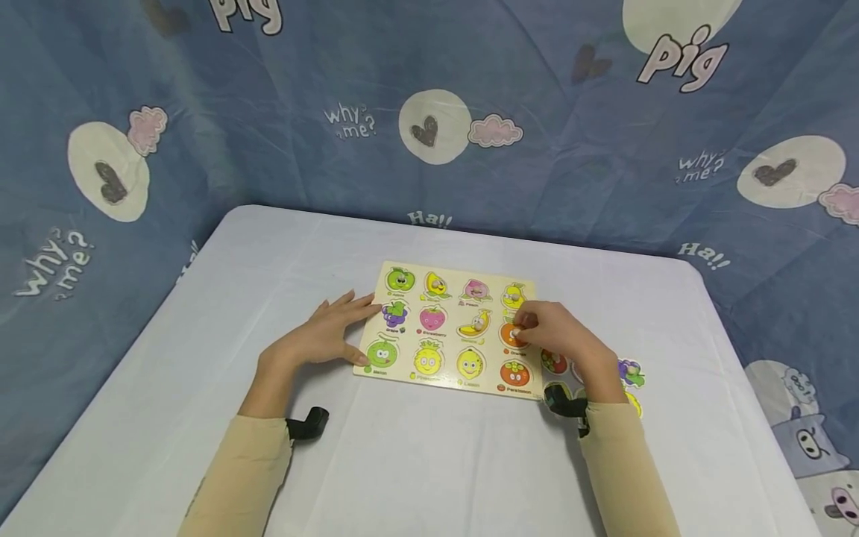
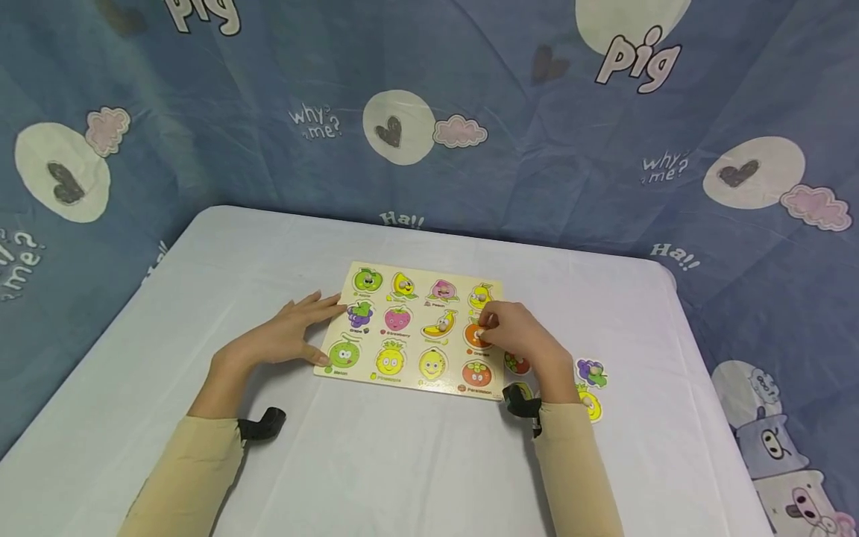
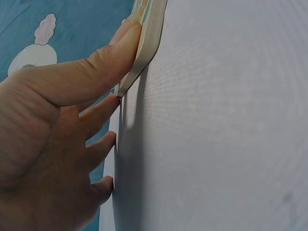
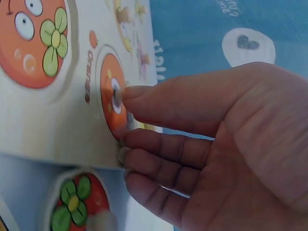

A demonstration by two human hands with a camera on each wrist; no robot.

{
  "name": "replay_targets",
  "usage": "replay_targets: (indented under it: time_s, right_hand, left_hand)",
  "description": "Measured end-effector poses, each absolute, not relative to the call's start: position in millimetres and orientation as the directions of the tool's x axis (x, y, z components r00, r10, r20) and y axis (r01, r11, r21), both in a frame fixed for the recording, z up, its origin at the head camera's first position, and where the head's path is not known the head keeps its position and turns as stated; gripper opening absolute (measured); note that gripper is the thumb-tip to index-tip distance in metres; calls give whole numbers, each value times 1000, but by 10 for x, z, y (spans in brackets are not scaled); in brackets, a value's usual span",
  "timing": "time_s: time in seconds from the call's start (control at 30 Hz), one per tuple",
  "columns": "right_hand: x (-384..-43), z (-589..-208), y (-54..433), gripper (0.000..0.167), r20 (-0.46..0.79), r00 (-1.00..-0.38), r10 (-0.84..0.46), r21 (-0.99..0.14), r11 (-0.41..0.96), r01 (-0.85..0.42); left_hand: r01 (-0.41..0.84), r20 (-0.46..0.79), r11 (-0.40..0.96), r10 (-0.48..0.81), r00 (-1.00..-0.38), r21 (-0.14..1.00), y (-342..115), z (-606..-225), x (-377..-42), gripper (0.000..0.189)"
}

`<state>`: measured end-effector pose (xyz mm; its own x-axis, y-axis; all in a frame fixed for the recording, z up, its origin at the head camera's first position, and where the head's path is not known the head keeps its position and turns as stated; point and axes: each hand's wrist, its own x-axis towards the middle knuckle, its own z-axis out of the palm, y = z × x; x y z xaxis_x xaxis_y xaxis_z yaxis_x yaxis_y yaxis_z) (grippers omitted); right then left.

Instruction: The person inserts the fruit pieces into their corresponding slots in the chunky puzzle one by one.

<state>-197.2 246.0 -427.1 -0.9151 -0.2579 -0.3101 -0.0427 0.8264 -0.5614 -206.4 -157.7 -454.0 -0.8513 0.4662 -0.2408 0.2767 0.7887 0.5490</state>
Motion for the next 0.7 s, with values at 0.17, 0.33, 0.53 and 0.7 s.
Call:
replay_targets:
  time_s: [0.17,0.33,0.53,0.7]
  right_hand:
    - [-1937,-4225,2542,15,-306,-918,-253,-564,825,-39]
    - [-1908,-4171,2606,12,-305,-920,-246,-554,831,-39]
    - [-1867,-4189,2634,12,-311,-921,-234,-530,847,-36]
    - [-1844,-4234,2617,11,-321,-917,-236,-509,860,-43]
  left_hand:
    - [279,-243,787,470,-848,550,-1578,-4542,-2063,101]
    - [273,-250,788,468,-848,551,-1579,-4542,-2068,101]
    - [268,-250,786,466,-849,557,-1572,-4560,-2071,101]
    - [263,-249,781,466,-849,566,-1579,-4553,-2067,101]
